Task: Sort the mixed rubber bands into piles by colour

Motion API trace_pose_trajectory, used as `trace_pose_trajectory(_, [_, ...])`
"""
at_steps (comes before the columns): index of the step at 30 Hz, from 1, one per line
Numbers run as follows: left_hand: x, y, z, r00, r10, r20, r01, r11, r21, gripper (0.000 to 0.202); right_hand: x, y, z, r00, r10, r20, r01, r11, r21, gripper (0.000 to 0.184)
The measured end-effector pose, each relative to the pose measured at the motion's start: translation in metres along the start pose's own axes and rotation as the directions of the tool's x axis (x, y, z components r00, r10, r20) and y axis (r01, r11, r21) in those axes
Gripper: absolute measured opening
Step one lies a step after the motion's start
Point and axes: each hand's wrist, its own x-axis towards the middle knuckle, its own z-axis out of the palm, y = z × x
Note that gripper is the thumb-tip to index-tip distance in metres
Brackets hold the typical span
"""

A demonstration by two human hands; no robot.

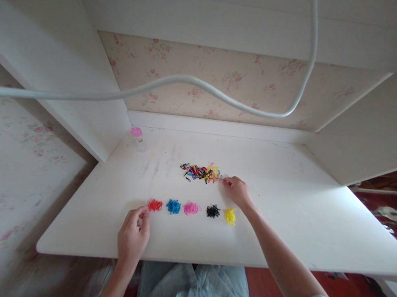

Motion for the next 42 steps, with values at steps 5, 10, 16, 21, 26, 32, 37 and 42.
trace_pose_trajectory(5, [0.000, 0.001, -0.001, 1.000, -0.016, 0.005, 0.016, 1.000, -0.020, 0.021, -0.005, 0.004, -0.007, 0.998, -0.066, 0.015, 0.065, 0.998, 0.026, 0.028])
trace_pose_trajectory(10, [0.000, 0.002, -0.002, 0.999, -0.038, 0.017, 0.038, 0.999, -0.032, 0.022, -0.010, 0.019, -0.017, 0.999, -0.032, 0.002, 0.032, 0.999, 0.014, 0.030])
trace_pose_trajectory(16, [0.001, 0.003, -0.003, 0.999, -0.046, 0.015, 0.046, 0.999, -0.024, 0.023, -0.033, 0.014, -0.036, 0.989, 0.026, -0.143, -0.020, 0.999, 0.041, 0.033])
trace_pose_trajectory(21, [0.000, 0.004, -0.002, 0.998, -0.061, 0.020, 0.061, 0.998, -0.017, 0.024, -0.077, -0.040, -0.029, 0.981, -0.090, -0.170, 0.119, 0.978, 0.169, 0.037])
trace_pose_trajectory(26, [0.001, 0.005, -0.002, 0.997, -0.066, 0.030, 0.067, 0.998, -0.011, 0.023, -0.106, -0.083, 0.002, 0.977, -0.192, -0.097, 0.202, 0.974, 0.100, 0.038])
trace_pose_trajectory(32, [0.002, 0.005, -0.001, 0.998, -0.048, 0.031, 0.048, 0.999, 0.003, 0.024, -0.107, -0.089, 0.015, 0.970, -0.224, -0.090, 0.219, 0.974, -0.065, 0.037])
trace_pose_trajectory(37, [0.002, 0.004, -0.001, 1.000, -0.020, 0.020, 0.019, 1.000, 0.019, 0.024, -0.106, -0.089, 0.015, 0.971, -0.236, -0.036, 0.232, 0.967, -0.102, 0.034])
trace_pose_trajectory(42, [0.002, 0.003, -0.002, 1.000, -0.013, 0.018, 0.013, 1.000, 0.021, 0.024, -0.106, -0.087, 0.011, 0.965, -0.260, -0.004, 0.259, 0.962, -0.083, 0.033])
